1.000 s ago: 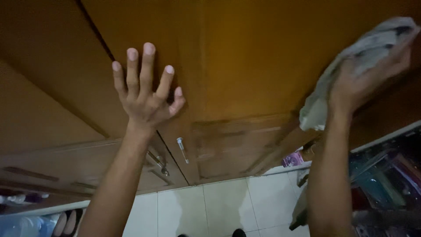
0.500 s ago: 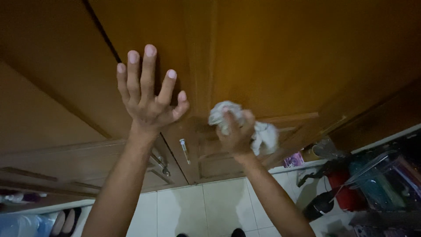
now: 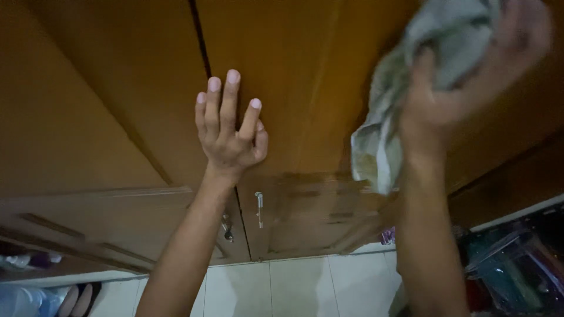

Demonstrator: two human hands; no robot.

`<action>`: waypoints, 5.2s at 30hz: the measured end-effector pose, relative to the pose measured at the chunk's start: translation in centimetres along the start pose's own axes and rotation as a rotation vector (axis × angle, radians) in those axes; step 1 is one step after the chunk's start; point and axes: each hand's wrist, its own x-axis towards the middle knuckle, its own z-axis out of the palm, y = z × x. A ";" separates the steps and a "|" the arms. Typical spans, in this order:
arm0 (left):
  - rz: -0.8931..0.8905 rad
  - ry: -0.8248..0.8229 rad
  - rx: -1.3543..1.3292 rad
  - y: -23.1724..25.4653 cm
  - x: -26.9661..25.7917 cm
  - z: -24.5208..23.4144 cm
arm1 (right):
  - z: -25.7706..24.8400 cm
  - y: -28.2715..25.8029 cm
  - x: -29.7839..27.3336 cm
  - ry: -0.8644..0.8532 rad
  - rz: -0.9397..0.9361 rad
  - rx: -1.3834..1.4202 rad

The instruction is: The person is dusting and wiping a wooden wardrobe cabinet using a duster and a cloth.

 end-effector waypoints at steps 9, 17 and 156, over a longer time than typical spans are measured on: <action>-0.076 0.014 -0.084 0.1 -0.2 -1.1 | 5.1 -12.3 -8.3 -0.184 0.135 0.028; -0.059 0.030 -0.091 0.1 0.0 -0.8 | 3.4 -11.3 -20.8 -0.436 0.153 -0.007; -0.013 -0.010 0.045 -0.2 0.1 0.7 | -8.6 18.2 7.0 -0.010 0.130 0.172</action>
